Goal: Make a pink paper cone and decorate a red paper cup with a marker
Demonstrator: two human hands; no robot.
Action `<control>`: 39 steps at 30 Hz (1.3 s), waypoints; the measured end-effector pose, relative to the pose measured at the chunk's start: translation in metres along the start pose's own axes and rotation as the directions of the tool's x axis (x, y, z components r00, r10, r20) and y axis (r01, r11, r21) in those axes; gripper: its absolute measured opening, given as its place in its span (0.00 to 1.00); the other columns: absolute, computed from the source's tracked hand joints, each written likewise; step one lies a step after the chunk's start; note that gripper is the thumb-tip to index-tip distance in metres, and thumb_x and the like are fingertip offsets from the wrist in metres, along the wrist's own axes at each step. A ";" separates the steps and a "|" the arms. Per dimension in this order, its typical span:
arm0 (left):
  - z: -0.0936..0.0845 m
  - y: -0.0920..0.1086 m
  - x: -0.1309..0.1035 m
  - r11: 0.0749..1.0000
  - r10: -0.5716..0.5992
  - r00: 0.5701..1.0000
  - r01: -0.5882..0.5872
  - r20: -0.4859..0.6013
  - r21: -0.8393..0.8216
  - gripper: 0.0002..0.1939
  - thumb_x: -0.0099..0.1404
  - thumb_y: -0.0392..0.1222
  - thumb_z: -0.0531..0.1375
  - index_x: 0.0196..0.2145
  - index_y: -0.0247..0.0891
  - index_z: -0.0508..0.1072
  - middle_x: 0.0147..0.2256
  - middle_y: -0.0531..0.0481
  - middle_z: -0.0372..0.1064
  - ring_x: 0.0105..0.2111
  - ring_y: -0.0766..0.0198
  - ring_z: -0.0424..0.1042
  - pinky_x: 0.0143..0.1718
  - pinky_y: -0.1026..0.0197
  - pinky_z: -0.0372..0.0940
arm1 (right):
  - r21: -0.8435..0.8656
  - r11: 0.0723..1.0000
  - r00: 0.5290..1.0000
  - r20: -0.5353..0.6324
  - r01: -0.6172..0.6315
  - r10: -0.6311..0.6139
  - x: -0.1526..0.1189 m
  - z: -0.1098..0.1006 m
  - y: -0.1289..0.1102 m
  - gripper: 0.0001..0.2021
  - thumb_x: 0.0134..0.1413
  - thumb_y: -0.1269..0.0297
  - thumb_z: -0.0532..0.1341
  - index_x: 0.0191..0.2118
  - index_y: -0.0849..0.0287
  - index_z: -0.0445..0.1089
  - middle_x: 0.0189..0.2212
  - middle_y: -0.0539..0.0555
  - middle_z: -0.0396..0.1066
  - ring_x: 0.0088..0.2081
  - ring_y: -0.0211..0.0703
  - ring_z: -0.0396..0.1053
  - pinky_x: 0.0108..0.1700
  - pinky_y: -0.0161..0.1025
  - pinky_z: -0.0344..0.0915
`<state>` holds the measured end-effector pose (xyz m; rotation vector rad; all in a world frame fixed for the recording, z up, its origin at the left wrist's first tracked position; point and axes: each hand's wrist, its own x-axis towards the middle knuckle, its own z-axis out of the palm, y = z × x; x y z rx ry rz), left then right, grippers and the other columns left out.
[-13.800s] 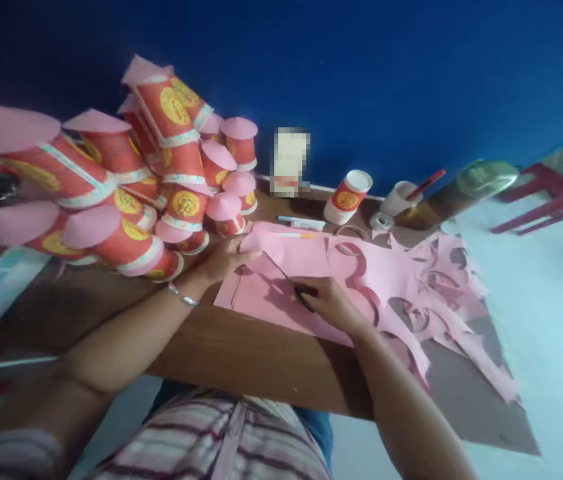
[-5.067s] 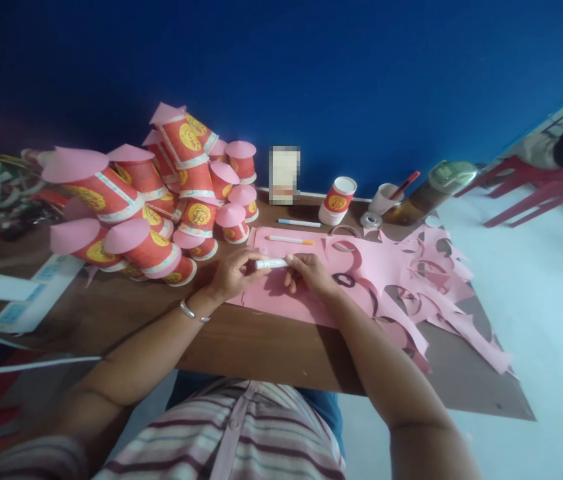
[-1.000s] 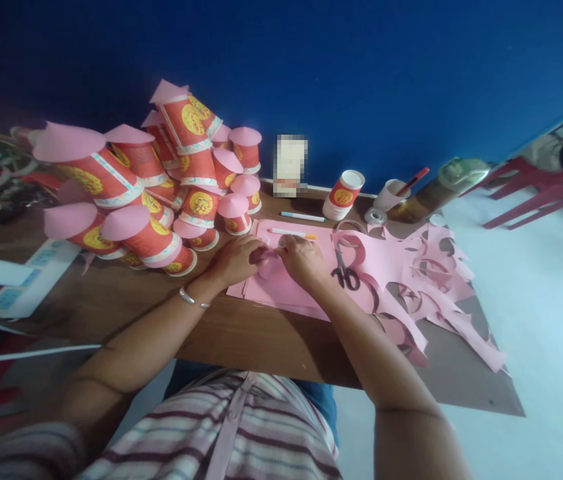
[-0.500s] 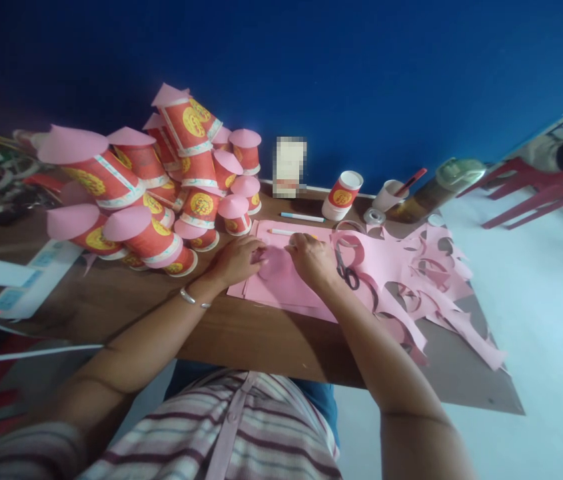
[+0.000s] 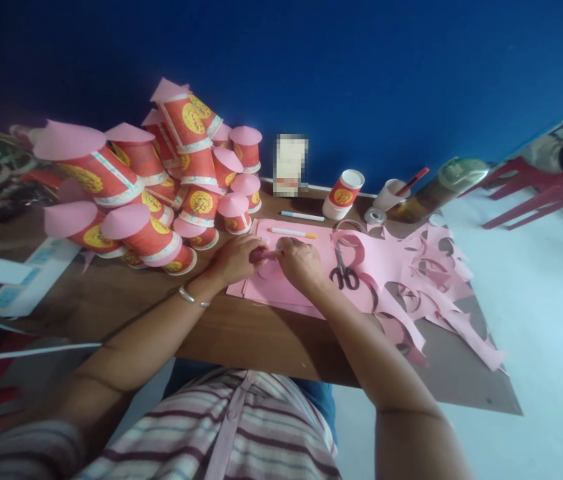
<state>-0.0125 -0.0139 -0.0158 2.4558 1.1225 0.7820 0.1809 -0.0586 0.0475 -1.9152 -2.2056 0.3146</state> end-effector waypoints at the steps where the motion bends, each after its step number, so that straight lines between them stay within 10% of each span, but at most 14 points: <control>1: 0.000 0.000 0.000 1.000 -0.002 1.000 0.002 -0.004 0.000 0.09 0.62 0.38 0.67 0.41 0.41 0.75 0.42 0.47 0.78 0.43 0.56 0.75 0.48 0.53 0.70 | -0.012 1.000 1.000 0.003 -0.003 0.003 0.001 -0.001 0.001 0.06 0.67 0.65 0.61 0.42 0.57 0.76 0.41 0.59 0.81 0.40 0.49 0.76 0.40 0.39 0.63; 13: -0.004 0.003 0.001 1.000 -0.012 1.000 0.012 0.025 -0.013 0.09 0.62 0.37 0.68 0.41 0.39 0.75 0.42 0.46 0.78 0.43 0.55 0.76 0.48 0.52 0.70 | 0.036 0.999 0.988 -0.151 -0.037 0.042 -0.007 -0.018 0.010 0.06 0.67 0.65 0.61 0.43 0.58 0.76 0.40 0.59 0.81 0.40 0.51 0.77 0.39 0.39 0.61; 30: 0.001 0.000 0.001 1.000 -0.022 1.000 0.023 -0.005 0.013 0.11 0.59 0.35 0.68 0.41 0.41 0.76 0.42 0.47 0.78 0.44 0.54 0.76 0.49 0.52 0.70 | 0.022 0.999 0.998 -0.046 -0.041 0.042 0.005 -0.008 0.013 0.07 0.65 0.66 0.60 0.41 0.58 0.77 0.41 0.59 0.82 0.41 0.50 0.76 0.41 0.39 0.63; 39: 0.000 0.000 0.000 1.000 -0.001 1.000 0.001 -0.010 0.003 0.08 0.62 0.38 0.69 0.39 0.40 0.75 0.41 0.46 0.78 0.43 0.55 0.76 0.47 0.52 0.71 | 0.574 0.818 0.903 -0.370 0.037 0.219 -0.021 -0.029 0.034 0.11 0.64 0.54 0.63 0.41 0.56 0.75 0.31 0.52 0.76 0.30 0.43 0.72 0.35 0.41 0.68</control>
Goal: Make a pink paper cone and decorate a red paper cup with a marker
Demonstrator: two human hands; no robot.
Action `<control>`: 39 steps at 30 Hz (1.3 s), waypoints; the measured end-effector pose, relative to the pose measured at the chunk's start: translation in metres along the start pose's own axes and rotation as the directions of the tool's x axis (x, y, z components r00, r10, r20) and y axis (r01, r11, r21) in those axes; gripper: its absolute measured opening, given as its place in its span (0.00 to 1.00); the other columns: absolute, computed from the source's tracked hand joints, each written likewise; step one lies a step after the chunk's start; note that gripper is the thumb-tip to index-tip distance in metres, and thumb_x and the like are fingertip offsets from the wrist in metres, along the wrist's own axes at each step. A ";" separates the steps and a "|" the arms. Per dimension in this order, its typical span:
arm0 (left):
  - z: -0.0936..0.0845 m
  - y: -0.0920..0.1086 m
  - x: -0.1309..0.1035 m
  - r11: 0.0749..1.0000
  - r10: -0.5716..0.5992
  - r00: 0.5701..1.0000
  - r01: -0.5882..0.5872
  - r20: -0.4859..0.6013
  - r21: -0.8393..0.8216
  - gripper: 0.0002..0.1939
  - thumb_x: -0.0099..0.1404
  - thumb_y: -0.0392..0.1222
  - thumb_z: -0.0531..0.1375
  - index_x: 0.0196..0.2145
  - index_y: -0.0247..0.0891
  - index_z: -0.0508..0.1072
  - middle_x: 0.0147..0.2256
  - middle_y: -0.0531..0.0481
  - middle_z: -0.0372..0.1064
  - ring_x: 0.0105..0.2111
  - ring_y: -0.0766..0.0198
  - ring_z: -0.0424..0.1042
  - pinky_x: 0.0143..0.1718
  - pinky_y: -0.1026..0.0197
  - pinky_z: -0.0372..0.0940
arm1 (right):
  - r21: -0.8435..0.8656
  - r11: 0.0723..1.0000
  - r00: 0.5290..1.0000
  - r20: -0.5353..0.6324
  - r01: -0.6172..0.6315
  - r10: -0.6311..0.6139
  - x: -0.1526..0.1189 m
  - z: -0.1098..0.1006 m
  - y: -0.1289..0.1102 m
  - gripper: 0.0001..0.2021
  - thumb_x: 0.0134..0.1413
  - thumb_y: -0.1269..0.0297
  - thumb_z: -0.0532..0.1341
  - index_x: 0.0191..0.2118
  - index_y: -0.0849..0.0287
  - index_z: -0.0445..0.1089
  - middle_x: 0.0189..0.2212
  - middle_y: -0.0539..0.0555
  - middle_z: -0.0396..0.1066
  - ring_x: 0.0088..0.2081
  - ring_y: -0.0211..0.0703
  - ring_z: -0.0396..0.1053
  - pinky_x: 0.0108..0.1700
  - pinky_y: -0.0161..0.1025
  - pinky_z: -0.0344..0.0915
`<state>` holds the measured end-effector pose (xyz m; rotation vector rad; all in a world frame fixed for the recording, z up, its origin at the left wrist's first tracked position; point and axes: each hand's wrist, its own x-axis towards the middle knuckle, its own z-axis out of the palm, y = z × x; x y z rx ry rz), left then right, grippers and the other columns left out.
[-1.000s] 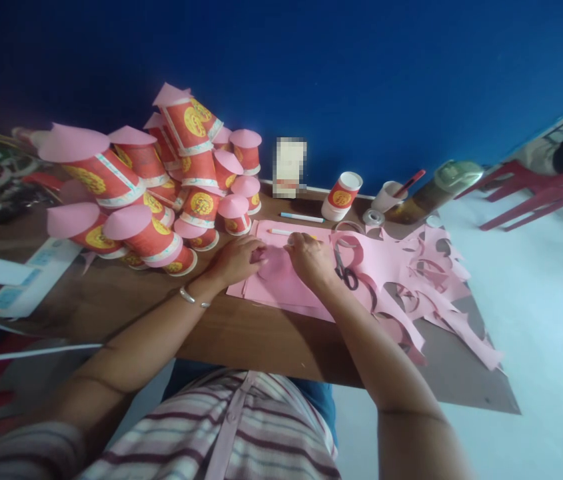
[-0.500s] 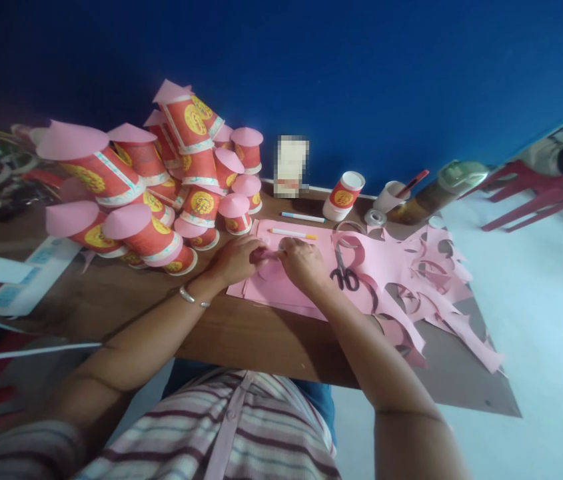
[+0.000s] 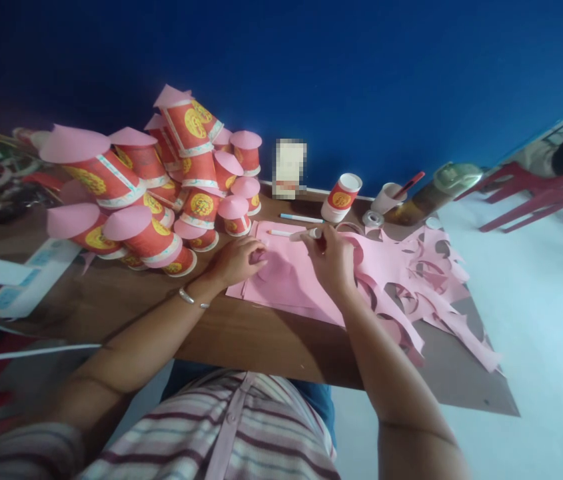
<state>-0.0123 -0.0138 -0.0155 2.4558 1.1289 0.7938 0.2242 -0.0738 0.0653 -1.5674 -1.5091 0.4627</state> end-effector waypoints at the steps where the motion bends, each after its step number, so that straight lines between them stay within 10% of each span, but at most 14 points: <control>1: 0.000 0.000 0.000 1.000 -0.004 1.000 0.004 -0.008 -0.005 0.08 0.62 0.38 0.69 0.39 0.40 0.75 0.41 0.46 0.78 0.43 0.55 0.76 0.47 0.53 0.71 | 0.188 0.981 0.999 0.035 -0.048 0.042 -0.002 0.000 0.003 0.13 0.62 0.51 0.65 0.42 0.56 0.74 0.30 0.51 0.75 0.29 0.42 0.71 0.34 0.41 0.69; 5: -0.005 0.004 -0.002 0.997 0.006 0.994 -0.014 -0.111 -0.076 0.07 0.65 0.37 0.66 0.41 0.39 0.75 0.42 0.46 0.78 0.42 0.58 0.77 0.46 0.56 0.72 | 0.636 0.695 0.938 0.293 -0.336 0.186 -0.011 0.014 0.016 0.20 0.55 0.44 0.69 0.41 0.56 0.74 0.27 0.48 0.70 0.26 0.39 0.68 0.29 0.38 0.69; 13: -0.011 0.027 -0.008 0.912 0.087 0.988 -0.130 -0.126 -0.389 0.21 0.68 0.52 0.68 0.53 0.41 0.75 0.41 0.47 0.77 0.30 0.66 0.72 0.34 0.62 0.70 | 0.705 0.423 0.820 0.525 -0.569 0.229 -0.030 0.042 0.021 0.20 0.48 0.46 0.73 0.39 0.58 0.76 0.25 0.48 0.69 0.25 0.36 0.64 0.26 0.35 0.66; 39: -0.013 0.036 -0.007 0.779 -0.202 0.963 0.047 -0.179 -0.625 0.19 0.62 0.58 0.71 0.32 0.37 0.79 0.20 0.55 0.69 0.21 0.70 0.65 0.25 0.65 0.61 | 0.629 0.749 0.965 0.256 -0.209 0.055 -0.032 0.041 0.040 0.16 0.46 0.54 0.79 0.41 0.50 0.82 0.38 0.50 0.80 0.36 0.41 0.78 0.41 0.40 0.77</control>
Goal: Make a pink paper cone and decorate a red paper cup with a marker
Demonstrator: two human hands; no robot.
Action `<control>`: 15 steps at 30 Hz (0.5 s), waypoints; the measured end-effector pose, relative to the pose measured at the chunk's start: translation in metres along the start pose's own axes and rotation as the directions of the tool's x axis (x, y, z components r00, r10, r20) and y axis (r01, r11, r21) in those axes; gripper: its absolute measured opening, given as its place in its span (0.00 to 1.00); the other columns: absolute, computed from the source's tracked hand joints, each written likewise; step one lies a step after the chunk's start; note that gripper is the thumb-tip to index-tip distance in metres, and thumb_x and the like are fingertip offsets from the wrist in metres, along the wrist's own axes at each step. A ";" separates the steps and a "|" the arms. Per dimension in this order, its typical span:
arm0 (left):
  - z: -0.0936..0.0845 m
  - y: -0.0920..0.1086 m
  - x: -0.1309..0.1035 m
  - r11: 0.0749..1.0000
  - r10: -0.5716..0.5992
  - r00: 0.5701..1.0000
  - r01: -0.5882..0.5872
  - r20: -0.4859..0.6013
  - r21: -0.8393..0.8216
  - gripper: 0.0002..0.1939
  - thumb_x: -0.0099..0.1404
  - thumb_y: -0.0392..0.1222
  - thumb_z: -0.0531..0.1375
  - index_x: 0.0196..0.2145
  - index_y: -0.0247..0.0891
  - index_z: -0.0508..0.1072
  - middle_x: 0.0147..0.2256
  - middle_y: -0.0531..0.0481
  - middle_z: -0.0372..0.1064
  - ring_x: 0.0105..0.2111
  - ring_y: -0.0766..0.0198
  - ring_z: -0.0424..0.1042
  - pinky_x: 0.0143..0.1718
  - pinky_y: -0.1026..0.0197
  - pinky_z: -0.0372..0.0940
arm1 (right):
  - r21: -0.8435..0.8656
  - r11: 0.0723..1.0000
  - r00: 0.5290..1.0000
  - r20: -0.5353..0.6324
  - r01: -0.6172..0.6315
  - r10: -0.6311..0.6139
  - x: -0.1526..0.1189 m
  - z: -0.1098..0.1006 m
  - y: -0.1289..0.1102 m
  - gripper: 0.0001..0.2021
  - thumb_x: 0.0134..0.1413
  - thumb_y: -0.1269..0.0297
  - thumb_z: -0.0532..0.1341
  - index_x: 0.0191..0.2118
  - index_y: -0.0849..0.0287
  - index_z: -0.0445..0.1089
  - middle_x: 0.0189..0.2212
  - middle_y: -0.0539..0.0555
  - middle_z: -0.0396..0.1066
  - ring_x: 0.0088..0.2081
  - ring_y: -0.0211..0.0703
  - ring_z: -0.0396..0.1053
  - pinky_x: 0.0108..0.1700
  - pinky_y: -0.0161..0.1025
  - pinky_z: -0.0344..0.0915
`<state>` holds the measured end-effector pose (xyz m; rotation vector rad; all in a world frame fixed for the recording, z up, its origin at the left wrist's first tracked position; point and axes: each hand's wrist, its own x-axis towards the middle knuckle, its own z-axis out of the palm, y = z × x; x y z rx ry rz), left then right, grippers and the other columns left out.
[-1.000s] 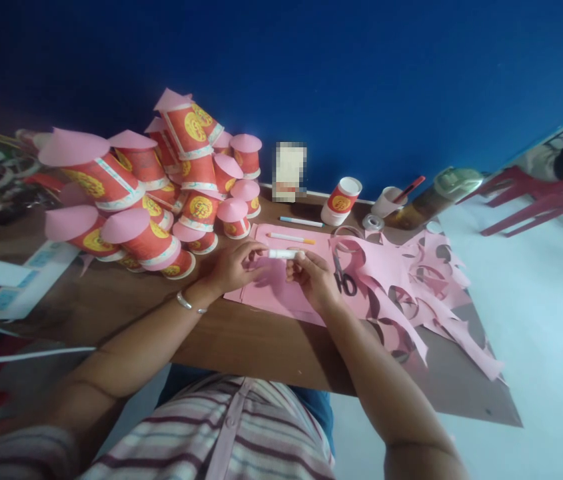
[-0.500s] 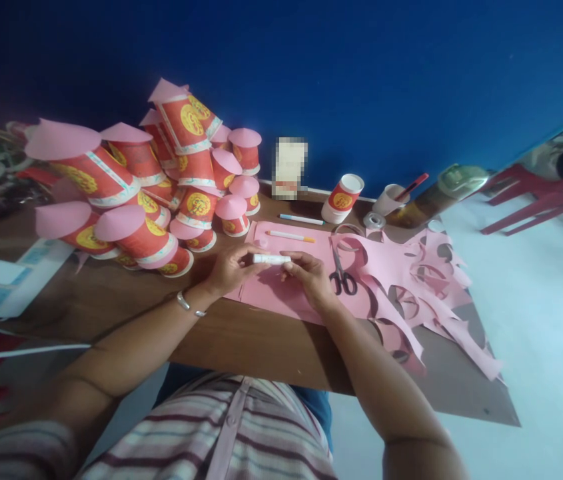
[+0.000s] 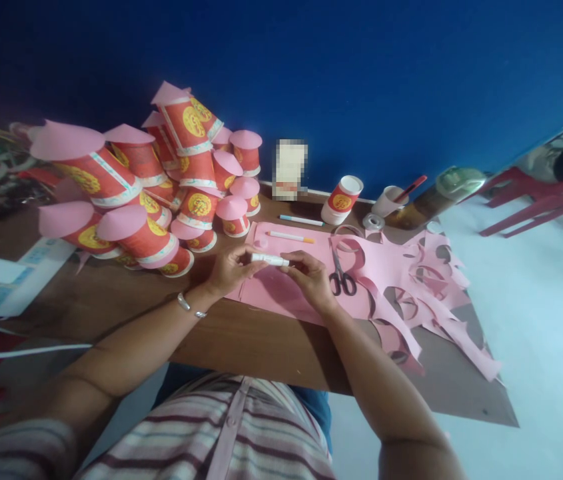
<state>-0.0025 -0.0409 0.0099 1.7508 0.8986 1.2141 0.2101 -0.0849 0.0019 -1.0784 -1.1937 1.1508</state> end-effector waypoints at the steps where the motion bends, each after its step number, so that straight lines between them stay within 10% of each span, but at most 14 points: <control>1: 0.000 0.000 0.000 1.000 0.001 1.000 -0.001 -0.002 0.005 0.19 0.62 0.58 0.71 0.32 0.36 0.79 0.20 0.55 0.69 0.21 0.70 0.64 0.25 0.65 0.61 | -0.010 1.000 1.000 -0.002 0.014 -0.014 0.000 0.000 0.000 0.15 0.47 0.54 0.79 0.40 0.50 0.82 0.38 0.50 0.80 0.36 0.41 0.77 0.41 0.40 0.77; 15: -0.002 -0.011 0.002 0.998 0.015 0.997 -0.010 0.078 -0.062 0.25 0.61 0.62 0.70 0.39 0.35 0.78 0.28 0.52 0.72 0.24 0.69 0.66 0.25 0.66 0.62 | -0.029 0.999 0.999 -0.031 0.022 -0.023 0.000 -0.001 0.002 0.16 0.52 0.52 0.76 0.44 0.52 0.80 0.34 0.51 0.79 0.34 0.42 0.76 0.40 0.42 0.77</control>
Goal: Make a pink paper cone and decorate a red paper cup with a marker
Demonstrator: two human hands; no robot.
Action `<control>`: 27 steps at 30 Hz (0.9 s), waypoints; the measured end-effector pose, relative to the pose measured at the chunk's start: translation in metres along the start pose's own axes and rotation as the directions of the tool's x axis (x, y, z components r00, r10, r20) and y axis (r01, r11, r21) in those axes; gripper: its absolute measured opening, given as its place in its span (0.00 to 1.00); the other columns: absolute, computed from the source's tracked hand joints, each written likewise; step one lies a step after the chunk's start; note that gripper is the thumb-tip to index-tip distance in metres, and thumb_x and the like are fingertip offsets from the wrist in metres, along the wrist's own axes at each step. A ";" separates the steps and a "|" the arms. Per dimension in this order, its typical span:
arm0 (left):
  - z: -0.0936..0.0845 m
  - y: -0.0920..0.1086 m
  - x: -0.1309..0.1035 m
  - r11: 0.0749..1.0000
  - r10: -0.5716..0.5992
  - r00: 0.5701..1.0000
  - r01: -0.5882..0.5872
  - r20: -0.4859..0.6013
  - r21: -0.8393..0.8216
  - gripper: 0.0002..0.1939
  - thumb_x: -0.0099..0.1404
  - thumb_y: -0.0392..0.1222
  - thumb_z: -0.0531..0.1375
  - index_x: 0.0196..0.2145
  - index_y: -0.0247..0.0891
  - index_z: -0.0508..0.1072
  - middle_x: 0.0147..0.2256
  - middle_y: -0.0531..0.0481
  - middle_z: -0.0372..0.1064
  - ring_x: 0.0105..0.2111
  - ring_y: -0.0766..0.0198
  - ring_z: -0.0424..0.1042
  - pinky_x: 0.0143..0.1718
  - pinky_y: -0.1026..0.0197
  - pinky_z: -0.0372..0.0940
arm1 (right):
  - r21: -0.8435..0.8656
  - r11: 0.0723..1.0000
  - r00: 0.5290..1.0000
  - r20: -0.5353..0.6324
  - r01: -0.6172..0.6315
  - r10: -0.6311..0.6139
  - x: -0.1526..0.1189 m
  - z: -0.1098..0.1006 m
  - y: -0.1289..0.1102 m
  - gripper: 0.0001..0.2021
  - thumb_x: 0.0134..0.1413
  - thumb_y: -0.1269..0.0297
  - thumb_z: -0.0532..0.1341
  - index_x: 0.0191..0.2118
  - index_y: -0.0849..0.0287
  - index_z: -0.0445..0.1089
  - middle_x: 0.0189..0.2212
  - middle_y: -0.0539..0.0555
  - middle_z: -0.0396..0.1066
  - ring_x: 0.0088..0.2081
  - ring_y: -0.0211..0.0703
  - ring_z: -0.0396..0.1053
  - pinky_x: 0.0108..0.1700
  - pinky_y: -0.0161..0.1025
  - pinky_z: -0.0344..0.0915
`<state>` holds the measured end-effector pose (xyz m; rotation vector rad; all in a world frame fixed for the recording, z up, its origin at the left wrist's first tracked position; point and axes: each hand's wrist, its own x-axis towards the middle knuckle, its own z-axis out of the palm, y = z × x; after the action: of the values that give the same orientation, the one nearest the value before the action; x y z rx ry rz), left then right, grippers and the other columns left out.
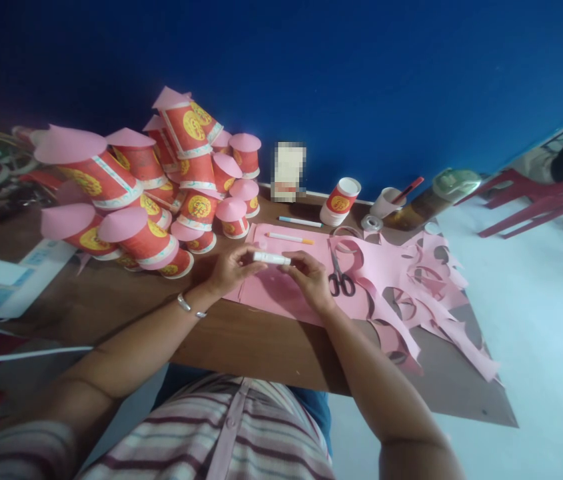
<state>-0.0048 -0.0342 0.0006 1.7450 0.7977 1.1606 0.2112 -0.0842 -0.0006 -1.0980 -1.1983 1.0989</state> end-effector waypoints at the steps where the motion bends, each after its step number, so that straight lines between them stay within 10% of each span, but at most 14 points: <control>1: -0.002 -0.002 0.001 0.999 0.038 0.999 -0.038 0.006 0.021 0.28 0.60 0.63 0.71 0.44 0.35 0.78 0.32 0.50 0.73 0.25 0.69 0.67 0.25 0.66 0.64 | 0.035 0.999 1.000 -0.025 -0.007 0.008 0.001 -0.002 0.000 0.16 0.53 0.52 0.76 0.44 0.52 0.79 0.33 0.50 0.78 0.34 0.42 0.76 0.40 0.43 0.77; 5: -0.010 -0.013 0.004 0.910 0.209 0.976 -0.169 -0.065 0.379 0.30 0.66 0.53 0.69 0.61 0.37 0.71 0.42 0.45 0.73 0.32 0.66 0.71 0.39 0.59 0.74 | 0.146 0.989 0.990 -0.144 0.022 -0.001 0.008 -0.009 -0.001 0.12 0.56 0.53 0.73 0.39 0.53 0.76 0.33 0.49 0.76 0.33 0.40 0.75 0.36 0.40 0.76; 11: -0.005 -0.025 0.008 0.696 0.041 0.994 -0.099 0.098 0.711 0.25 0.71 0.33 0.60 0.64 0.38 0.68 0.60 0.35 0.68 0.63 0.47 0.69 0.54 0.50 0.75 | 0.192 0.981 0.986 -0.165 0.000 0.033 0.011 -0.012 0.002 0.12 0.55 0.55 0.72 0.41 0.54 0.76 0.30 0.48 0.75 0.29 0.38 0.72 0.33 0.38 0.73; 15: -0.002 -0.024 0.015 0.649 -0.014 0.993 -0.081 0.118 0.756 0.19 0.72 0.30 0.57 0.58 0.37 0.74 0.55 0.38 0.74 0.60 0.49 0.72 0.55 0.49 0.74 | 0.212 0.977 0.984 -0.166 -0.037 0.073 0.011 -0.011 0.003 0.13 0.54 0.55 0.72 0.40 0.54 0.76 0.28 0.48 0.74 0.28 0.38 0.70 0.33 0.39 0.73; 22: -0.002 -0.017 0.015 0.979 -0.006 0.996 0.024 -0.089 0.203 0.12 0.71 0.47 0.64 0.46 0.35 0.76 0.41 0.44 0.79 0.37 0.63 0.76 0.41 0.60 0.73 | 0.246 0.965 0.986 -0.117 -0.089 0.121 0.013 -0.012 0.002 0.15 0.51 0.52 0.73 0.41 0.54 0.75 0.27 0.47 0.73 0.28 0.38 0.70 0.32 0.38 0.71; 27: 0.003 -0.014 0.013 0.949 -0.225 0.973 0.209 -0.044 -0.238 0.22 0.62 0.54 0.71 0.45 0.34 0.76 0.39 0.45 0.79 0.37 0.64 0.77 0.38 0.63 0.72 | 0.131 0.982 0.986 -0.082 -0.133 0.144 0.010 -0.011 0.002 0.17 0.52 0.49 0.72 0.41 0.53 0.75 0.27 0.48 0.72 0.27 0.39 0.70 0.28 0.37 0.68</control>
<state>0.0021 -0.0182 -0.0081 1.3941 0.8381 1.1222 0.2223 -0.0741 -0.0017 -1.1353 -0.9795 1.2009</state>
